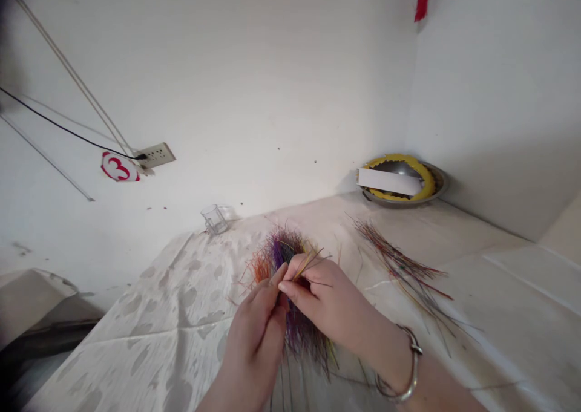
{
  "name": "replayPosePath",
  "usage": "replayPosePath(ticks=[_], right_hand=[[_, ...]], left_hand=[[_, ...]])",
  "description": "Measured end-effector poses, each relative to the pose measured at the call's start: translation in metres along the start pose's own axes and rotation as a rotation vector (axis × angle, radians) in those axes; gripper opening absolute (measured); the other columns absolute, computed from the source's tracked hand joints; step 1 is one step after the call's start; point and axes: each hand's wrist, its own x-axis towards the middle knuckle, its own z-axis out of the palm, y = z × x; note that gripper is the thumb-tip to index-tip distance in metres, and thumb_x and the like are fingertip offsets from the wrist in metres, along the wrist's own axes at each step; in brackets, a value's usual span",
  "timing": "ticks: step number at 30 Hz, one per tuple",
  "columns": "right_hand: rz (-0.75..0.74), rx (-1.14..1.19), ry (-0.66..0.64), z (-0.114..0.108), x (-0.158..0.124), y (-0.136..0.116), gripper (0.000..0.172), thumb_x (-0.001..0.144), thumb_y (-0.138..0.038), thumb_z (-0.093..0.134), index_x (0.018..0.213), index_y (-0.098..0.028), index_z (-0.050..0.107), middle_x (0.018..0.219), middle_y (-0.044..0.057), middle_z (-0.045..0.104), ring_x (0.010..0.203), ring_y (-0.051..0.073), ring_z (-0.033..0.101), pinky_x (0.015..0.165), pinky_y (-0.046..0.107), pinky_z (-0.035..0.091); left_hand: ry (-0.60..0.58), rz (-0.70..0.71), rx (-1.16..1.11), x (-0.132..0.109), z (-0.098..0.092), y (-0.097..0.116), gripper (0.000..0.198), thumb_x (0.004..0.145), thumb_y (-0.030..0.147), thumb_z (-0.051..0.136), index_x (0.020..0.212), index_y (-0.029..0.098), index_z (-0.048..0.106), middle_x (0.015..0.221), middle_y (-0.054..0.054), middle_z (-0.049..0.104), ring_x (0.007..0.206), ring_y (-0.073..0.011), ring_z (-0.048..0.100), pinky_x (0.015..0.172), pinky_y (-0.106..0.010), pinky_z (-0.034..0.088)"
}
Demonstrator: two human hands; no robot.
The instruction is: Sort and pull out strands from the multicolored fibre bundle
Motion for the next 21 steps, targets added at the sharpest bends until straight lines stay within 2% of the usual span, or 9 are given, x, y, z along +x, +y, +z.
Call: replayPosePath(ticks=[2, 4, 6, 8, 13, 16, 21], right_hand=[[0.021, 0.023, -0.013, -0.001, 0.0, 0.0, 0.017, 0.086, -0.017, 0.052, 0.071, -0.021, 0.057, 0.069, -0.001, 0.06, 0.067, 0.016, 0.056, 0.061, 0.028, 0.043], [0.043, 0.043, -0.016, -0.002, -0.001, -0.001, 0.017, 0.088, -0.019, 0.05, 0.072, -0.021, 0.057, 0.069, 0.0, 0.061, 0.069, 0.016, 0.058, 0.062, 0.028, 0.044], [0.046, 0.037, -0.006, -0.002, -0.001, -0.002, 0.018, 0.089, -0.02, 0.05, 0.072, -0.021, 0.057, 0.068, -0.001, 0.061, 0.069, 0.016, 0.058, 0.063, 0.028, 0.044], [0.031, 0.011, 0.007, -0.002, -0.001, -0.004, 0.019, 0.089, -0.02, 0.05, 0.072, -0.021, 0.057, 0.068, -0.001, 0.06, 0.068, 0.016, 0.057, 0.062, 0.028, 0.043], [0.013, -0.004, 0.007, -0.002, -0.002, -0.005, 0.019, 0.089, -0.021, 0.05, 0.071, -0.021, 0.057, 0.069, -0.001, 0.059, 0.067, 0.015, 0.055, 0.059, 0.028, 0.041], [0.004, 0.004, 0.003, -0.001, -0.003, -0.005, 0.018, 0.088, -0.018, 0.051, 0.071, -0.021, 0.057, 0.068, -0.001, 0.059, 0.066, 0.015, 0.055, 0.059, 0.028, 0.04], [0.002, 0.02, 0.002, -0.001, -0.004, -0.006, 0.015, 0.084, -0.017, 0.053, 0.071, -0.021, 0.057, 0.065, -0.002, 0.056, 0.063, 0.015, 0.053, 0.057, 0.028, 0.04]], left_hand=[[0.039, -0.05, -0.214, -0.001, -0.001, 0.0, 0.038, 0.086, 0.016, 0.048, 0.119, 0.021, 0.066, 0.098, -0.009, 0.067, 0.09, -0.0217, 0.058, 0.082, -0.034, 0.043], [0.095, -0.186, -0.443, -0.002, -0.001, 0.001, 0.03, 0.087, 0.021, 0.049, 0.107, 0.019, 0.071, 0.082, -0.006, 0.064, 0.069, -0.0151, 0.054, 0.065, -0.027, 0.042], [0.12, -0.322, -0.658, 0.0, -0.001, 0.002, 0.025, 0.087, 0.028, 0.053, 0.097, 0.016, 0.072, 0.071, -0.003, 0.061, 0.054, -0.0095, 0.042, 0.05, -0.022, 0.032], [0.115, -0.397, -0.799, 0.002, 0.0, 0.003, 0.024, 0.084, 0.034, 0.059, 0.089, 0.014, 0.07, 0.067, -0.002, 0.059, 0.048, -0.0065, 0.035, 0.045, -0.02, 0.023], [0.072, -0.423, -0.9, 0.009, -0.003, 0.005, 0.026, 0.072, 0.034, 0.074, 0.068, 0.014, 0.058, 0.059, 0.002, 0.055, 0.045, -0.0043, 0.03, 0.044, -0.02, 0.02], [0.026, -0.428, -0.899, 0.009, -0.004, 0.003, 0.029, 0.069, 0.035, 0.076, 0.066, 0.015, 0.055, 0.057, 0.003, 0.054, 0.044, -0.0035, 0.03, 0.043, -0.019, 0.02], [-0.016, -0.416, -0.803, 0.007, -0.004, -0.002, 0.032, 0.071, 0.04, 0.074, 0.067, 0.018, 0.052, 0.049, 0.009, 0.042, 0.04, -0.0043, 0.027, 0.04, -0.02, 0.018]])
